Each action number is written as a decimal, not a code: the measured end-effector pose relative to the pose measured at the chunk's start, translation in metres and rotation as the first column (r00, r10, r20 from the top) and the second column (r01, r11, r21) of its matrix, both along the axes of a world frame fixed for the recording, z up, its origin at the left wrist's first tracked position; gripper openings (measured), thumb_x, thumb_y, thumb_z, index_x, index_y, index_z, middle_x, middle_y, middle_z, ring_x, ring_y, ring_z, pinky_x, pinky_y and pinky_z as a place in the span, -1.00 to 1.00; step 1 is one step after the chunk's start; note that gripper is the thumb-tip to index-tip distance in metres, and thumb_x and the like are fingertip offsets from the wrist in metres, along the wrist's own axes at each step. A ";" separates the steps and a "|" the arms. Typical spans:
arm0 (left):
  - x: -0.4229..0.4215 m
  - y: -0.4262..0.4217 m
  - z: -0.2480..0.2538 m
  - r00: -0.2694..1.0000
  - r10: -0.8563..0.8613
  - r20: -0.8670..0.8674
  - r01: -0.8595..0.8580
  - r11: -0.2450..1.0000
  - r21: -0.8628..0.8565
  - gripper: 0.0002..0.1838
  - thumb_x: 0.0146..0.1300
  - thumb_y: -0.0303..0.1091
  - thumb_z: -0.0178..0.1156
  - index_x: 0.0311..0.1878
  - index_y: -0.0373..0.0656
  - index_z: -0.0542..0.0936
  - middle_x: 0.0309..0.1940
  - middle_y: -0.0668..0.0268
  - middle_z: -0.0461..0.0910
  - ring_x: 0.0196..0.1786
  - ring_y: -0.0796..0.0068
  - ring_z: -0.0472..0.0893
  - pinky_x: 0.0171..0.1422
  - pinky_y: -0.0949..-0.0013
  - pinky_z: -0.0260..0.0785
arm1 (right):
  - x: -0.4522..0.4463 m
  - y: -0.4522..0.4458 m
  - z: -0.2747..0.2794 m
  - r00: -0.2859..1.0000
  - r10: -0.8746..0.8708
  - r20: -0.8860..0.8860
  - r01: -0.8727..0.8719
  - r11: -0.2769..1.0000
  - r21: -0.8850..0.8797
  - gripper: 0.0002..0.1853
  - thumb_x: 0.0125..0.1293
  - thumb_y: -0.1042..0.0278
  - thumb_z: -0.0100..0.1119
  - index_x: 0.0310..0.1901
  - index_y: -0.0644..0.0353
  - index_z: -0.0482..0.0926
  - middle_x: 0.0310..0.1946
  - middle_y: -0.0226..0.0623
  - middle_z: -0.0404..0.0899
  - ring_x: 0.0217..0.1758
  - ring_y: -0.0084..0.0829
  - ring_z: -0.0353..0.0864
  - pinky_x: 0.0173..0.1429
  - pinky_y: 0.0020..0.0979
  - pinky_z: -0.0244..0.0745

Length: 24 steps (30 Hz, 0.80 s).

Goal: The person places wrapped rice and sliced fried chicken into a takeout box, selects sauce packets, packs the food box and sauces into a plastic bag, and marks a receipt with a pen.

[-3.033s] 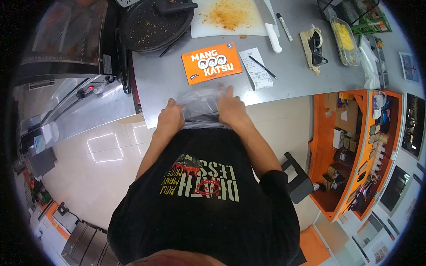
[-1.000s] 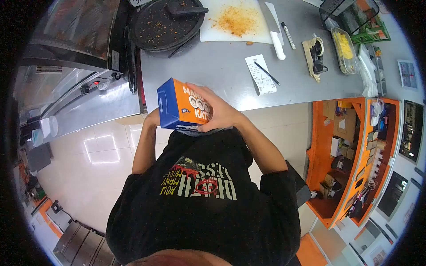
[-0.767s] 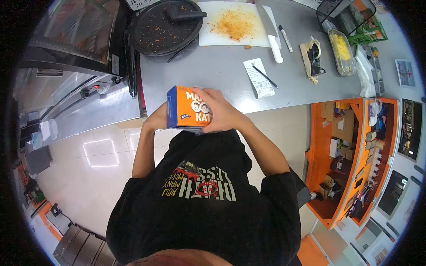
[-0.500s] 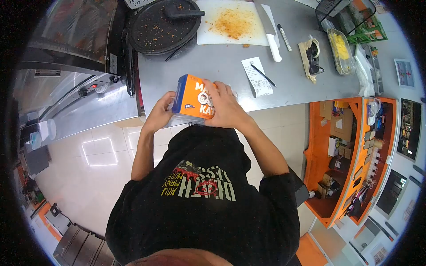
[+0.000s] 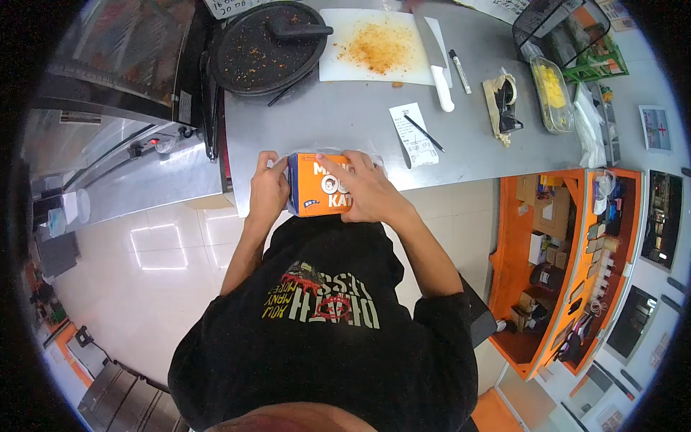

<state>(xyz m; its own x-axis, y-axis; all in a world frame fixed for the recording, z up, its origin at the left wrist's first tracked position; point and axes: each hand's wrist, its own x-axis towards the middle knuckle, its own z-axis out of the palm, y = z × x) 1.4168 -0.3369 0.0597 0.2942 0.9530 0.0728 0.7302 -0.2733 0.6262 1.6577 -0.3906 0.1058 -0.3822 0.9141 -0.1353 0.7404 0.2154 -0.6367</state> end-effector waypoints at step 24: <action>0.002 -0.023 0.068 0.978 -0.149 0.144 0.177 0.961 -0.213 -0.15 0.04 -0.73 0.10 0.52 -0.23 0.28 0.29 -0.05 0.38 0.04 -0.12 0.63 -0.02 0.15 0.57 | -0.059 -0.004 0.001 0.897 -0.251 0.363 0.203 0.965 0.166 -0.04 0.11 0.36 0.40 0.58 -0.20 0.20 0.26 0.03 0.31 0.41 0.27 0.22 0.25 0.16 0.35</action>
<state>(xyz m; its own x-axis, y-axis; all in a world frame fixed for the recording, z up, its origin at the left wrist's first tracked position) 1.4188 -0.3602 0.1282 0.4489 0.8889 -0.0908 0.5995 -0.2243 0.7683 1.5988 -0.3950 0.1065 -0.1043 0.9883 -0.1115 0.9577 0.0696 -0.2794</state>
